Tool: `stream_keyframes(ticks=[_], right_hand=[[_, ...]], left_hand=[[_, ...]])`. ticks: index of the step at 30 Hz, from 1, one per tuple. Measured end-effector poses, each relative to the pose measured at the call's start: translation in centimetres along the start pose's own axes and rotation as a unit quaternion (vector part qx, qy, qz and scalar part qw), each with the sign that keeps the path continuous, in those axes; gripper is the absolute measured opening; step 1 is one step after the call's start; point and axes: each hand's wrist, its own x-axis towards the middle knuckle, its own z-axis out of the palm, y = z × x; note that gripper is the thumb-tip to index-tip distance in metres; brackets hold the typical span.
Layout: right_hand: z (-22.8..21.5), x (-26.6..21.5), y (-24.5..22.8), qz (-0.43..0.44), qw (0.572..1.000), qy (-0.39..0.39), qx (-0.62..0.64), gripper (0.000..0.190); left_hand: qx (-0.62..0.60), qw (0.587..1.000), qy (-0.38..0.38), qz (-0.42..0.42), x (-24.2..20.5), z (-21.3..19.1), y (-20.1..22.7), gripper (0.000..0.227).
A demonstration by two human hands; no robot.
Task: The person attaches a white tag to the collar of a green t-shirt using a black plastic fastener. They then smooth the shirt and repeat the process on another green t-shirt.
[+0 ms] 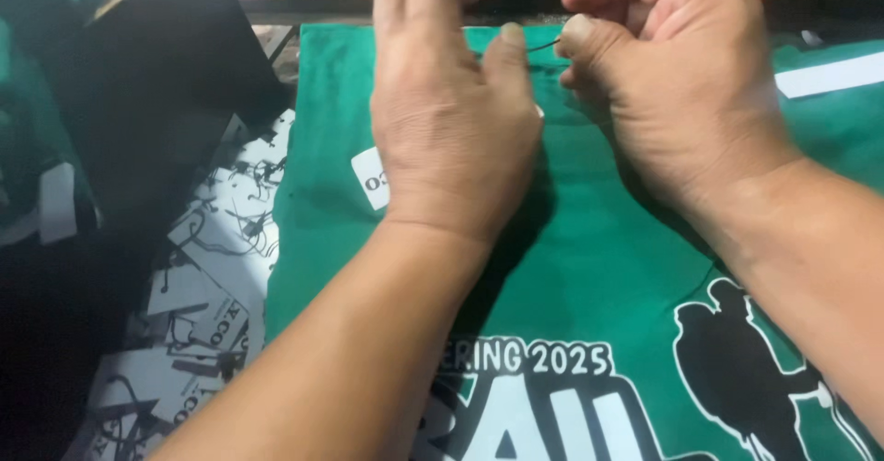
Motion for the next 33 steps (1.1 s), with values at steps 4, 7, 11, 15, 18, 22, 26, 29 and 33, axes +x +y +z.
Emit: stream_keyframes(ticks=[4, 7, 11, 15, 18, 22, 26, 29, 33], right_hand=[[0.2, -0.2, -0.5, 0.039, 0.998, -0.005, 0.039, 0.018], [0.0, -0.1, 0.3, 0.025, 0.998, -0.016, 0.055, 0.020], [0.0, 0.0, 0.8, 0.013, 0.996, -0.005, 0.086, 0.021], [-0.3, 0.5, 0.1, -0.026, 1.000, -0.001, -0.015, 0.018], [-0.6, 0.2, -0.2, 0.024, 0.996, -0.028, 0.083, 0.016], [-1.3, 0.4, -0.6, 0.039, 0.998, -0.023, 0.039, 0.019], [-1.2, 0.0, 0.0, 0.004, 0.999, -0.025, 0.031, 0.014], [-0.9, -0.1, -0.3, 0.049, 0.997, -0.016, 0.057, 0.011], [-0.9, -0.1, -0.2, 0.049, 0.998, -0.016, 0.040, 0.012]], left_hand=[[0.069, 0.996, -0.030, -0.055, -0.2, -0.1, 1.0, 0.037], [0.093, 0.995, -0.014, -0.018, -0.4, 0.0, 0.7, 0.035], [0.092, 0.991, -0.050, 0.084, -0.4, 0.0, 0.4, 0.033], [0.060, 0.982, -0.112, 0.143, -0.2, -0.2, 0.7, 0.016], [0.111, 0.979, -0.142, 0.092, -0.6, -0.1, 0.4, 0.024], [0.084, 0.980, -0.143, 0.110, -0.4, -0.1, 0.6, 0.005], [0.123, 0.978, -0.164, 0.042, -0.4, -0.1, 0.2, 0.013], [0.145, 0.972, -0.187, 0.003, -0.4, -0.1, 0.5, 0.012], [0.155, 0.972, -0.176, 0.016, -0.5, 0.3, 0.0, 0.014]])
